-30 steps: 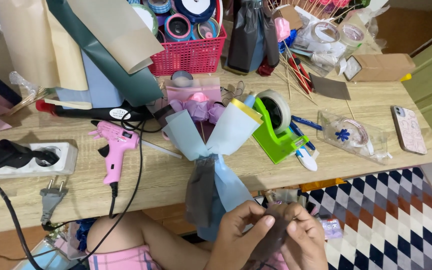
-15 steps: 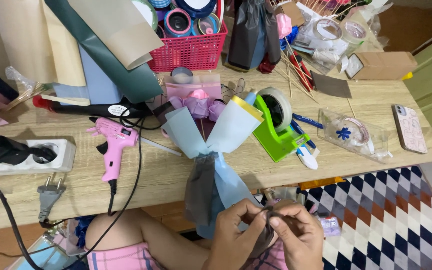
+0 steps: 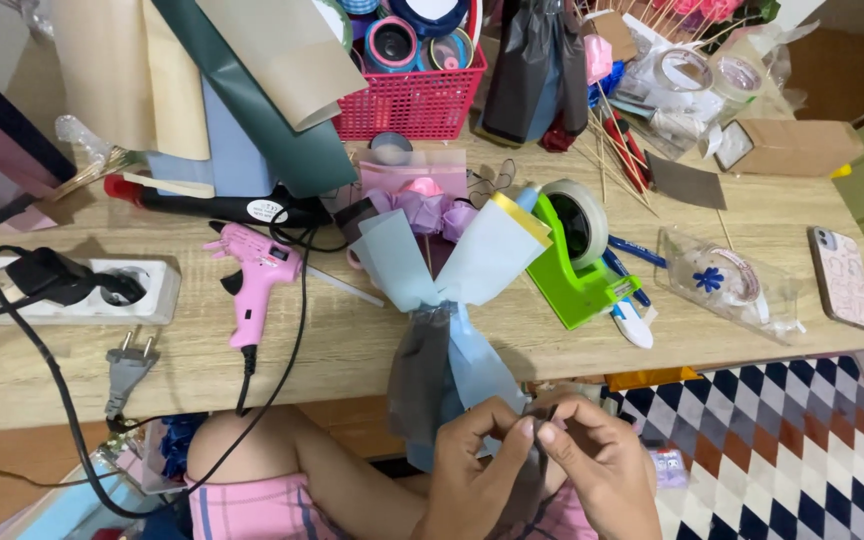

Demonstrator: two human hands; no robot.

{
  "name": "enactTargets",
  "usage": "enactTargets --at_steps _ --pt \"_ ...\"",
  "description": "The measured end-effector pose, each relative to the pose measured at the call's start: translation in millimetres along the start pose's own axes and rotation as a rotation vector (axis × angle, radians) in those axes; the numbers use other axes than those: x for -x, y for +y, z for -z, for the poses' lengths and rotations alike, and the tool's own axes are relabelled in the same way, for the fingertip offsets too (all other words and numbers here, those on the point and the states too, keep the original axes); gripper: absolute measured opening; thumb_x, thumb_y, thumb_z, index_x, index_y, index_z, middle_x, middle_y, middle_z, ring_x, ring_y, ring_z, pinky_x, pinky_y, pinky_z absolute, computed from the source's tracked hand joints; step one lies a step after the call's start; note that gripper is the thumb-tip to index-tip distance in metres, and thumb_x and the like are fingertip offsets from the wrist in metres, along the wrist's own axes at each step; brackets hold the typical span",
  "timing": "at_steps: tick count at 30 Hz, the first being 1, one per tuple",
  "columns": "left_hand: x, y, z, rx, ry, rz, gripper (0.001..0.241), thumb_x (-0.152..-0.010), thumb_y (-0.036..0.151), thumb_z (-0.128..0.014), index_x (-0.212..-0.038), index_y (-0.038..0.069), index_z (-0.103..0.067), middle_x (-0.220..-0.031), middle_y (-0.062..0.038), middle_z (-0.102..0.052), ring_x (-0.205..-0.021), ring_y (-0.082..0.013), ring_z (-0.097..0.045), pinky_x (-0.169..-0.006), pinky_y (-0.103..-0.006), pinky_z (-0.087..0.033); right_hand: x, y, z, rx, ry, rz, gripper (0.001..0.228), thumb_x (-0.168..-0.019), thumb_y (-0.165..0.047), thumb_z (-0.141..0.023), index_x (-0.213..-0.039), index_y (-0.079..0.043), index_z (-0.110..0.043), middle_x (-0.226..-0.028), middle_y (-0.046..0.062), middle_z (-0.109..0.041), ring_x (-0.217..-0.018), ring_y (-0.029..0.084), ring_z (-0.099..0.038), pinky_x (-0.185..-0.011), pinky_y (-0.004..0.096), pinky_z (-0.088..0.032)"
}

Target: The person wraps a small bouquet of artificial flowers with light blue and brown paper. They secure the wrapping with tape, cut the brown paper with scissors, and add a decorative pink card to the front.

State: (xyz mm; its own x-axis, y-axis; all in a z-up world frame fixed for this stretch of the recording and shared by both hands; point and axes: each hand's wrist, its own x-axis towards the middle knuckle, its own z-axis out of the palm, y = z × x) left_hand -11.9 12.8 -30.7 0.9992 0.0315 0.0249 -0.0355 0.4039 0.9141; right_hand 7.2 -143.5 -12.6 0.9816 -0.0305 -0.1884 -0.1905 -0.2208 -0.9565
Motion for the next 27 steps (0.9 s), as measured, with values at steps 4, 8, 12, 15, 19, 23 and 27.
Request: enactTargets --at_steps 4,8,12,15,19,23,27 --pt "-2 16 4 -0.028 0.047 -0.024 0.032 -0.096 0.022 -0.075 -0.073 0.010 -0.056 -0.067 0.002 -0.046 -0.066 -0.0102 -0.041 -0.064 -0.0290 -0.036 -14 11 -6 -0.092 0.000 0.037 0.019 -0.088 -0.010 -0.080 -0.081 -0.002 -0.063 -0.074 0.005 -0.060 -0.071 0.014 -0.052 -0.062 0.028 -0.043" --pt "-15 15 17 -0.297 0.080 -0.211 0.031 -0.099 0.019 -0.066 -0.072 0.012 -0.054 -0.064 0.004 -0.048 -0.062 -0.0075 -0.046 -0.059 -0.0272 -0.039 -24 8 -15 -0.016 -0.064 0.131 0.024 -0.089 -0.015 -0.080 -0.076 -0.007 -0.061 -0.069 -0.002 -0.047 -0.065 0.009 -0.039 -0.059 0.026 -0.031" --pt "-26 24 20 -0.541 0.126 -0.320 0.021 -0.099 0.021 -0.063 -0.080 0.013 -0.063 -0.064 0.004 -0.059 -0.054 -0.0088 -0.050 -0.053 -0.0284 -0.041 -33 0 -23 -0.110 -0.091 0.114 0.014 -0.092 -0.011 -0.077 -0.084 -0.005 -0.067 -0.078 -0.001 -0.058 -0.073 0.008 -0.051 -0.064 0.024 -0.040" --pt "-32 24 23 -0.701 0.110 -0.347 0.015 -0.101 0.025 -0.061 -0.089 0.015 -0.063 -0.066 0.004 -0.062 -0.052 -0.0156 -0.053 -0.053 -0.0326 -0.043 -45 -8 -28 -0.175 -0.142 0.104 0.016 -0.093 -0.012 -0.075 -0.081 -0.006 -0.066 -0.073 0.000 -0.060 -0.068 0.009 -0.052 -0.061 0.025 -0.041" --pt "-40 34 26 -0.754 0.061 -0.247 0.015 -0.101 0.029 -0.057 -0.103 0.016 -0.063 -0.074 0.003 -0.071 -0.060 -0.0247 -0.067 -0.056 -0.0397 -0.047 -57 -22 -33 -0.180 -0.194 0.076 0.014 -0.092 -0.014 -0.074 -0.082 -0.004 -0.070 -0.077 0.005 -0.069 -0.074 0.013 -0.062 -0.068 0.028 -0.049" --pt "-45 46 30 -0.841 0.068 -0.245 0.036 -0.101 0.029 -0.056 -0.134 0.016 -0.054 -0.086 0.001 -0.077 -0.073 -0.0260 -0.070 -0.074 -0.0423 -0.051 -80 -30 -35 -0.044 -0.210 0.072 0.011 -0.094 -0.014 -0.073 -0.086 -0.006 -0.072 -0.080 0.002 -0.069 -0.072 0.011 -0.059 -0.068 0.026 -0.047" --pt "-46 52 32 -0.930 0.139 -0.436 0.038 -0.104 0.021 -0.048 -0.136 0.002 -0.053 -0.118 -0.013 -0.068 -0.107 -0.0317 -0.063 -0.091 -0.0457 -0.050 -103 -31 -43 0.034 -0.328 0.000 0.015 -0.094 -0.020 -0.072 -0.087 -0.007 -0.074 -0.077 0.002 -0.070 -0.069 0.012 -0.060 -0.064 0.027 -0.048"
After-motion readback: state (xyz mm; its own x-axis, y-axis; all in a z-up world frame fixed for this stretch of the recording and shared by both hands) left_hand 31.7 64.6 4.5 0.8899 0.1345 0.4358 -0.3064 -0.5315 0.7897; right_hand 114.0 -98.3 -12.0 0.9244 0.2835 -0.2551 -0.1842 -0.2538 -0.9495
